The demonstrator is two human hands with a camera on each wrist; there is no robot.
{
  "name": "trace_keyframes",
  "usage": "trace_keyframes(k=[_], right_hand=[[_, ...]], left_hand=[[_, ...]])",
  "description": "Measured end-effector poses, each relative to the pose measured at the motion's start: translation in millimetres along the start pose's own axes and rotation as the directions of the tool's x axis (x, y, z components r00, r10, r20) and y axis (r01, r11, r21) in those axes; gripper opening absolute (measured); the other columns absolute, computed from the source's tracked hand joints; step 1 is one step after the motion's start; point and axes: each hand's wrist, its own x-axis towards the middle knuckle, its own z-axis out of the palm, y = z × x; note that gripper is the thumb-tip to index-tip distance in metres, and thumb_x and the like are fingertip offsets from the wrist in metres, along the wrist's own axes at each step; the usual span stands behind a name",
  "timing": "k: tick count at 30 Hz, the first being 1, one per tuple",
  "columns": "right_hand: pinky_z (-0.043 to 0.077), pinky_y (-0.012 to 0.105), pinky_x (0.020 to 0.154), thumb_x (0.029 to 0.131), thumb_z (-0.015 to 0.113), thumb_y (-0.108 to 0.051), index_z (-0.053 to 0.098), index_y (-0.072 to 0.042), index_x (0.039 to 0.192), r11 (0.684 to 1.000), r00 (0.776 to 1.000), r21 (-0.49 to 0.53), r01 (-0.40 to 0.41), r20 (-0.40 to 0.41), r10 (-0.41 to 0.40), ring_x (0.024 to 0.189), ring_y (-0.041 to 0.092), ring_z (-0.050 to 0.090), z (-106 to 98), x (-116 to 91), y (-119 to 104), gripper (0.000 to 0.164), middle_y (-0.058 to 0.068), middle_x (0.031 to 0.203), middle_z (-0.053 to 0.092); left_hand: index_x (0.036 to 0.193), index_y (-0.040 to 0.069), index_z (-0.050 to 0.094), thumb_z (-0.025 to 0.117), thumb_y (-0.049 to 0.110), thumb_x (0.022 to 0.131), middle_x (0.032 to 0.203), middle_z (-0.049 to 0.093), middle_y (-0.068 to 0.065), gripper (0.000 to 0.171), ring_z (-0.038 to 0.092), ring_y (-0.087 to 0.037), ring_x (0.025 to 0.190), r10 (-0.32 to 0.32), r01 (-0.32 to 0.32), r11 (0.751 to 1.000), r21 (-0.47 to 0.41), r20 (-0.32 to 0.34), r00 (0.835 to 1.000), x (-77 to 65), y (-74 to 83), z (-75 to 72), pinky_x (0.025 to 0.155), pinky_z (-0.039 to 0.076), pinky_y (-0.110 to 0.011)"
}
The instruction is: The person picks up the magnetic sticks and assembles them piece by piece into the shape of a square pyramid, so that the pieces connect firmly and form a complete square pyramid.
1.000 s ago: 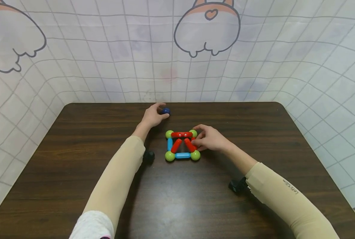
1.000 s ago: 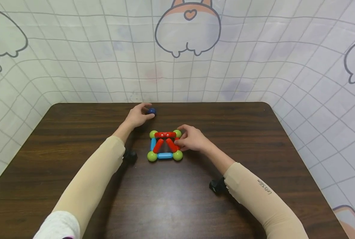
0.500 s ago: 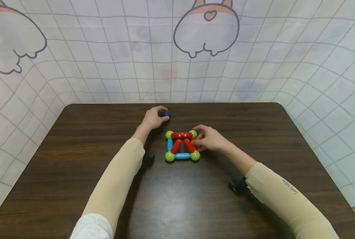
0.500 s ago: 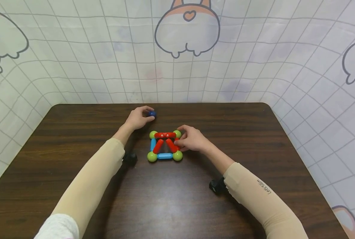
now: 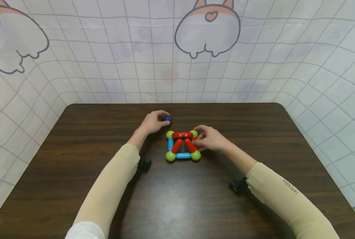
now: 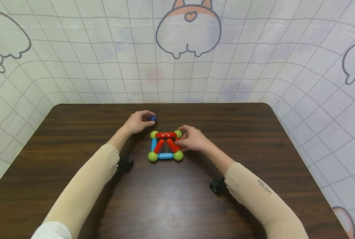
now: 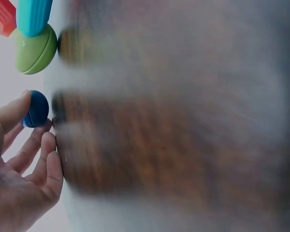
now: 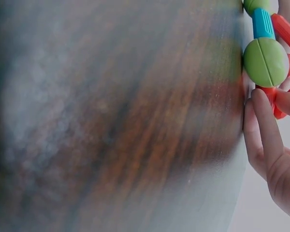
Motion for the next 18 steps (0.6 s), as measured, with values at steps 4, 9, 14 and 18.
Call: trace_keyframes(k=[4, 9, 14, 18], right_hand=[[0.061, 0.039, 0.074, 0.095, 0.072, -0.003, 0.046, -0.001, 0.147, 1.000, 1.000, 0.003, -0.004, -0.003, 0.004, 0.080, 0.027, 0.072, 0.0, 0.6, 0.2, 0.058, 0.018, 0.100, 0.064], [0.061, 0.039, 0.074, 0.095, 0.071, -0.004, 0.045, 0.000, 0.147, 1.000, 1.000, 0.004, -0.001, 0.002, 0.001, 0.080, 0.026, 0.072, -0.1, 0.9, 0.6, 0.058, 0.018, 0.100, 0.064], [0.061, 0.039, 0.074, 0.095, 0.071, -0.004, 0.045, 0.000, 0.147, 1.000, 1.000, 0.001, 0.001, 0.003, -0.001, 0.081, 0.027, 0.072, -0.6, 0.2, -0.7, 0.059, 0.018, 0.100, 0.064], [0.061, 0.038, 0.074, 0.095, 0.071, -0.004, 0.045, 0.000, 0.147, 1.000, 1.000, -0.003, -0.001, 0.001, 0.001, 0.081, 0.027, 0.071, -1.0, 0.0, -1.9, 0.058, 0.018, 0.100, 0.064]], left_hand=[[0.136, 0.007, 0.063, 0.068, 0.022, 0.102, 0.129, 0.064, -0.017, 0.038, 0.059, -0.032, 0.111, 0.007, -0.006, 1.000, -0.023, 0.018, 1.000, -4.4, -4.6, -1.9, 0.093, 0.050, -0.045], [0.136, 0.007, 0.063, 0.069, 0.024, 0.101, 0.128, 0.064, -0.016, 0.039, 0.059, -0.032, 0.113, 0.008, -0.007, 1.000, -0.023, 0.025, 1.000, -10.3, -7.7, -4.9, 0.096, 0.049, -0.046], [0.135, 0.008, 0.064, 0.070, 0.025, 0.101, 0.125, 0.066, -0.015, 0.039, 0.061, -0.030, 0.111, 0.025, -0.024, 0.999, -0.045, 0.022, 0.999, -18.2, -7.3, -8.2, 0.095, 0.051, -0.046], [0.135, 0.008, 0.065, 0.070, 0.024, 0.101, 0.121, 0.068, -0.014, 0.039, 0.062, -0.029, 0.107, 0.049, -0.049, 0.996, -0.070, 0.007, 0.999, -25.7, -5.4, -9.8, 0.090, 0.053, -0.044]])
